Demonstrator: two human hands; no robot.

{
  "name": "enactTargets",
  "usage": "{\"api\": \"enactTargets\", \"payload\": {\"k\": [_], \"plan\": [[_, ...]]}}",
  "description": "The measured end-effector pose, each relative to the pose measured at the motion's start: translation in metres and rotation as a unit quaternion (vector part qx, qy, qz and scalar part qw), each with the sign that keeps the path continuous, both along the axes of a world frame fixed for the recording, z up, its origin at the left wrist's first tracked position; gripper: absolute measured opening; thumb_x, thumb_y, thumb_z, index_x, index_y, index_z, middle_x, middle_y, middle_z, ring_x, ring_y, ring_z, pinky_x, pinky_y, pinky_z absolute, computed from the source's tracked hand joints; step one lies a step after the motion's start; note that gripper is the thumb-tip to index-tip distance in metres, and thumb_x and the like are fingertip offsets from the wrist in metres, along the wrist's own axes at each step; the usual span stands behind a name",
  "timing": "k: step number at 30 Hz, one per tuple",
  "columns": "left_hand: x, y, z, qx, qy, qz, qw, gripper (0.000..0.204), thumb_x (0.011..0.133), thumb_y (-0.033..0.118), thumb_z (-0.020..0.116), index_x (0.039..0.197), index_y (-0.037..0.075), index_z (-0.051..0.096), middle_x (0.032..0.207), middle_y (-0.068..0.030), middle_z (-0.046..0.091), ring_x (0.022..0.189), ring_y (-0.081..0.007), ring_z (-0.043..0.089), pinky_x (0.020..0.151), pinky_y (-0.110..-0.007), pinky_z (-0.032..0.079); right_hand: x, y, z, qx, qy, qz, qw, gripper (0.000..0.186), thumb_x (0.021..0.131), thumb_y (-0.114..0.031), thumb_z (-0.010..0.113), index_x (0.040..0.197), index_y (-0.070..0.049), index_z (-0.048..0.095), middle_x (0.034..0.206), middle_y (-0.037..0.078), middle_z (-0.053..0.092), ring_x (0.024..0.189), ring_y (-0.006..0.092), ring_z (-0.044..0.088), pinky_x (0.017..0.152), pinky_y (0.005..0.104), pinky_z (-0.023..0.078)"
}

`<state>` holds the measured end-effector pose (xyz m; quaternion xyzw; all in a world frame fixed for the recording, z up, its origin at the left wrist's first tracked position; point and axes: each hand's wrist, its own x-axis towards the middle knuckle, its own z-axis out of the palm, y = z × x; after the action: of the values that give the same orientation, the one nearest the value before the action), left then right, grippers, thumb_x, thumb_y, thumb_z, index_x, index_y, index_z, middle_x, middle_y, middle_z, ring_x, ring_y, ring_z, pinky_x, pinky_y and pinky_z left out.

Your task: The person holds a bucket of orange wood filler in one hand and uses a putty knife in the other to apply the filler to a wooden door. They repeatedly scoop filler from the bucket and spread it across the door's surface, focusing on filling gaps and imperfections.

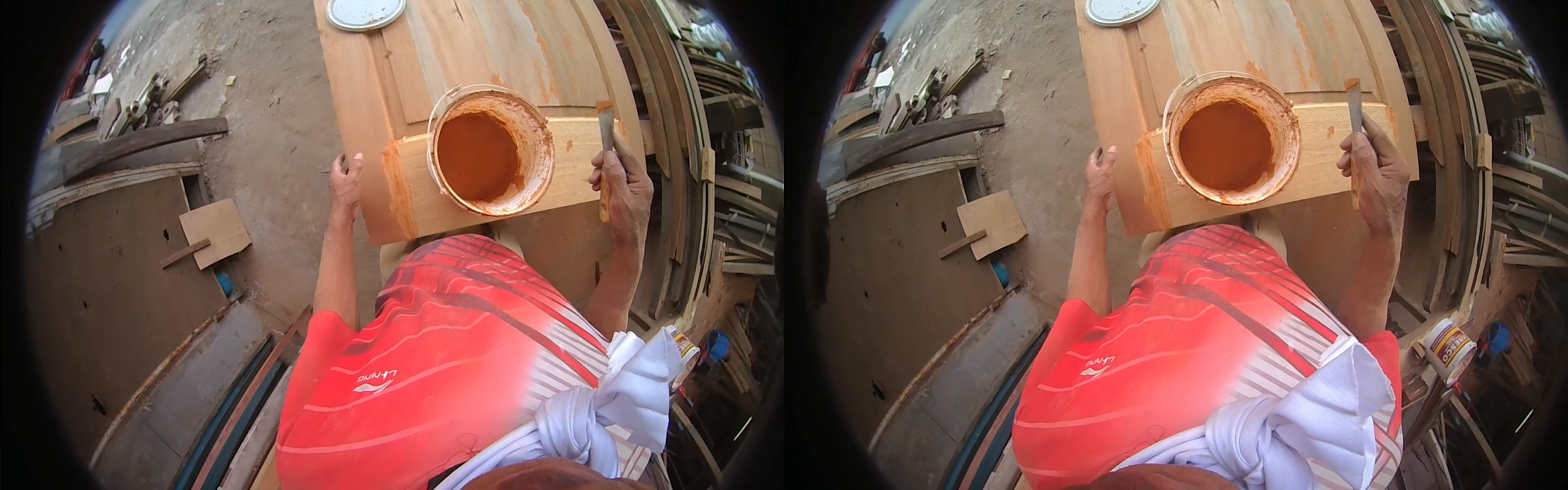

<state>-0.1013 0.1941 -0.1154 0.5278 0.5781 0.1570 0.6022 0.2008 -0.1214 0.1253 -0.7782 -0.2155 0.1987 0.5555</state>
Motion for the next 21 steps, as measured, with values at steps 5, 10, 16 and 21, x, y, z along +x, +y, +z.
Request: {"api": "enactTargets", "payload": {"k": [5, 10, 16, 21], "plan": [[0.007, 0.027, -0.023, -0.059, -0.091, -0.147, 0.983, 0.073, 0.097, 0.049, 0.072, 0.140, -0.008, 0.057, 0.130, -0.0199, 0.069, 0.118, -0.0257, 0.066, 0.100, -0.037, 0.052, -0.101, 0.025, 0.020, 0.072, -0.169, -0.203, 0.962, 0.036, 0.111, -0.016, 0.054, 0.142, 0.002, 0.061, 0.095, 0.004, 0.067, 0.075, 0.0099, 0.061, 0.067, 0.0238, 0.053], [-0.001, 0.040, -0.021, -0.079, -0.118, -0.216, 0.966, 0.078, 0.097, 0.059, 0.070, 0.135, -0.008, 0.060, 0.127, -0.0172, 0.070, 0.114, -0.0224, 0.066, 0.098, -0.035, 0.052, -0.184, 0.033, -0.026, -0.184, -0.060, -0.119, 0.974, 0.041, 0.114, -0.023, 0.049, 0.150, -0.005, 0.056, 0.091, 0.003, 0.062, 0.068, 0.0073, 0.059, 0.058, 0.0234, 0.049], [-0.002, 0.050, -0.017, -0.057, -0.098, -0.263, 0.958, 0.074, 0.100, 0.057, 0.067, 0.135, -0.008, 0.060, 0.125, -0.0182, 0.071, 0.114, -0.0247, 0.067, 0.099, -0.037, 0.052, -0.208, 0.059, -0.006, -0.129, -0.031, -0.215, 0.968, 0.044, 0.114, -0.022, 0.049, 0.155, -0.006, 0.050, 0.088, 0.000, 0.057, 0.064, 0.0056, 0.054, 0.055, 0.0216, 0.046], [-0.004, 0.045, -0.023, -0.006, -0.088, -0.263, 0.961, 0.073, 0.102, 0.057, 0.063, 0.135, -0.008, 0.060, 0.127, -0.0201, 0.070, 0.117, -0.0278, 0.066, 0.101, -0.038, 0.051, -0.217, 0.066, -0.013, -0.029, -0.140, -0.262, 0.954, 0.042, 0.113, -0.020, 0.049, 0.153, -0.008, 0.054, 0.087, 0.000, 0.057, 0.063, 0.0067, 0.054, 0.056, 0.0234, 0.047]]}}
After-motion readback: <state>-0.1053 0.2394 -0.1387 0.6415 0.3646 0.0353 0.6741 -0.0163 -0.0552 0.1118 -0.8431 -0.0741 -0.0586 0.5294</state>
